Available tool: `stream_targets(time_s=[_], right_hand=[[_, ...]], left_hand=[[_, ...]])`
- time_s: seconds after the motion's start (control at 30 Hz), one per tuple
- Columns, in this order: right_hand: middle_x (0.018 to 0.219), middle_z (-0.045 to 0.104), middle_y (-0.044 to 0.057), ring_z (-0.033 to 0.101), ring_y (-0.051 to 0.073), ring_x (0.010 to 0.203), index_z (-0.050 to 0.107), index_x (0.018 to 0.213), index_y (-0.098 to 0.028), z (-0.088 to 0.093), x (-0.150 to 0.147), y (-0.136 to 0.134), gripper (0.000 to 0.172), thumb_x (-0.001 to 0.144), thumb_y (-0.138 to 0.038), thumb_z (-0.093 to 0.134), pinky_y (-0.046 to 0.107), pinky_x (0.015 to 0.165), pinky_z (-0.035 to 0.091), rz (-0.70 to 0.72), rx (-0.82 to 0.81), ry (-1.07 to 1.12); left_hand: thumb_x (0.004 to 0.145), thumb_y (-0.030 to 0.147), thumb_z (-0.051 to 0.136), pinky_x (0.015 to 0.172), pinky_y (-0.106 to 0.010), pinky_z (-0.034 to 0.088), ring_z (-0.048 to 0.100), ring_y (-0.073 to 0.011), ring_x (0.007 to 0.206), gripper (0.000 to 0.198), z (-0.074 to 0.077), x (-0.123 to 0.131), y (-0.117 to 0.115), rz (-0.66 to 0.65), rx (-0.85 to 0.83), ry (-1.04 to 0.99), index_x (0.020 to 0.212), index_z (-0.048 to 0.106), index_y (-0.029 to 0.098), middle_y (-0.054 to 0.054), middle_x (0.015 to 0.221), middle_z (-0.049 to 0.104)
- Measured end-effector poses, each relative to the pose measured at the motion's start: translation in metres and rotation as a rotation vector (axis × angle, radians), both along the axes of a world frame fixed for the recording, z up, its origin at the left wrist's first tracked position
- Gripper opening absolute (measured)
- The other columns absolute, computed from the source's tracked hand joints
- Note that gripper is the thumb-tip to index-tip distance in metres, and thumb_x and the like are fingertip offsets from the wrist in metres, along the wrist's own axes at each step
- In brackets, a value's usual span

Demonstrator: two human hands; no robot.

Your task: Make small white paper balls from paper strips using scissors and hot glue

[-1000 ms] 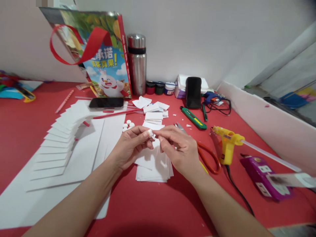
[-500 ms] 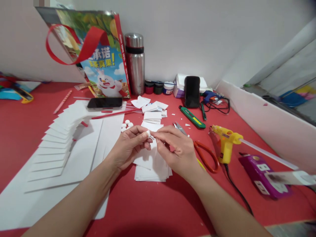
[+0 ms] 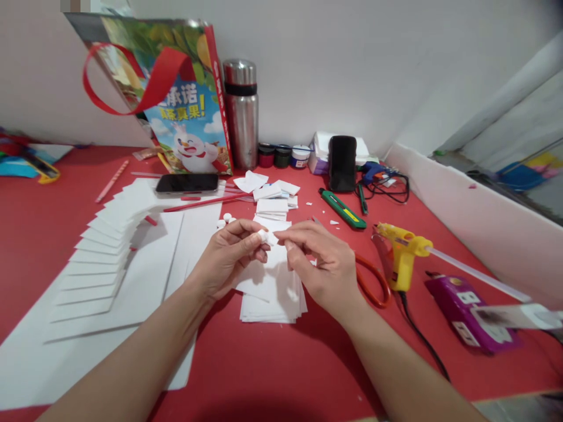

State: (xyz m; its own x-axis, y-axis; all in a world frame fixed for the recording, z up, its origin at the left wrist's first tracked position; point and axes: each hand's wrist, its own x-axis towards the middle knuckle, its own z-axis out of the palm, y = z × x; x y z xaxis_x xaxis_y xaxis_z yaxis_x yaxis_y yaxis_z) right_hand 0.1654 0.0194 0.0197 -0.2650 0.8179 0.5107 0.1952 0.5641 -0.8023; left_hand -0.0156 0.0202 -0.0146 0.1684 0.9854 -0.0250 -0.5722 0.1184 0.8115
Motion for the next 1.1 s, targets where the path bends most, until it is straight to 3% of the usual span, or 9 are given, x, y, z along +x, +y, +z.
stream_targets(time_s=[0.07,0.17,0.3,0.6,0.93,1.1], right_hand=[[0.09,0.067,0.004,0.06,0.009,0.062,0.075,0.097,-0.018,-0.002,-0.001,0.001,0.017,0.089,-0.014,0.06,0.024,0.054,0.047,0.027,-0.151,0.08],[0.069,0.062,-0.002,0.053,0.007,0.05,0.069,0.09,-0.019,-0.006,-0.005,0.004,0.005,0.087,-0.022,0.066,0.022,0.047,0.043,0.093,-0.486,0.295],[0.056,0.059,-0.006,0.05,0.007,0.044,0.058,0.08,-0.019,-0.009,-0.01,0.006,0.02,0.081,-0.028,0.075,0.018,0.041,0.034,0.215,-0.79,0.496],[0.058,0.065,-0.004,0.051,0.005,0.044,0.059,0.078,-0.017,-0.011,-0.012,0.006,0.026,0.075,-0.028,0.082,0.017,0.043,0.034,0.26,-0.862,0.543],[0.056,0.064,-0.004,0.05,0.006,0.043,0.059,0.077,-0.017,-0.012,-0.012,0.006,0.027,0.074,-0.031,0.083,0.019,0.042,0.035,0.215,-0.788,0.477],[0.058,0.062,-0.004,0.052,0.006,0.046,0.062,0.078,-0.017,-0.01,-0.008,0.009,0.022,0.075,-0.028,0.08,0.018,0.043,0.034,0.284,-0.885,0.554]], left_hand=[[0.082,0.02,0.076,0.063,-0.018,0.054,0.066,-0.0078,0.059,0.009,-0.001,0.0,0.0,-0.02,0.012,0.005,0.09,0.073,0.016,-0.002,0.074,0.073],[0.083,0.02,0.076,0.064,-0.018,0.054,0.066,-0.0076,0.06,0.009,-0.002,0.0,-0.001,-0.052,0.02,0.012,0.091,0.074,0.016,-0.002,0.074,0.073],[0.083,0.021,0.076,0.065,-0.018,0.053,0.066,-0.0079,0.061,0.01,-0.002,0.002,-0.002,-0.081,0.031,0.02,0.091,0.073,0.016,-0.002,0.074,0.072],[0.082,0.021,0.077,0.064,-0.019,0.052,0.065,-0.0082,0.059,0.01,0.0,0.002,-0.004,-0.089,0.011,0.025,0.09,0.073,0.016,-0.001,0.07,0.072],[0.081,0.02,0.077,0.063,-0.018,0.052,0.065,-0.008,0.059,0.009,-0.001,0.002,-0.004,-0.064,-0.007,0.067,0.088,0.073,0.017,-0.001,0.07,0.073],[0.08,0.02,0.079,0.063,-0.018,0.052,0.066,-0.0085,0.059,0.01,0.001,0.002,-0.003,-0.065,0.029,0.077,0.089,0.075,0.017,-0.001,0.069,0.072]])
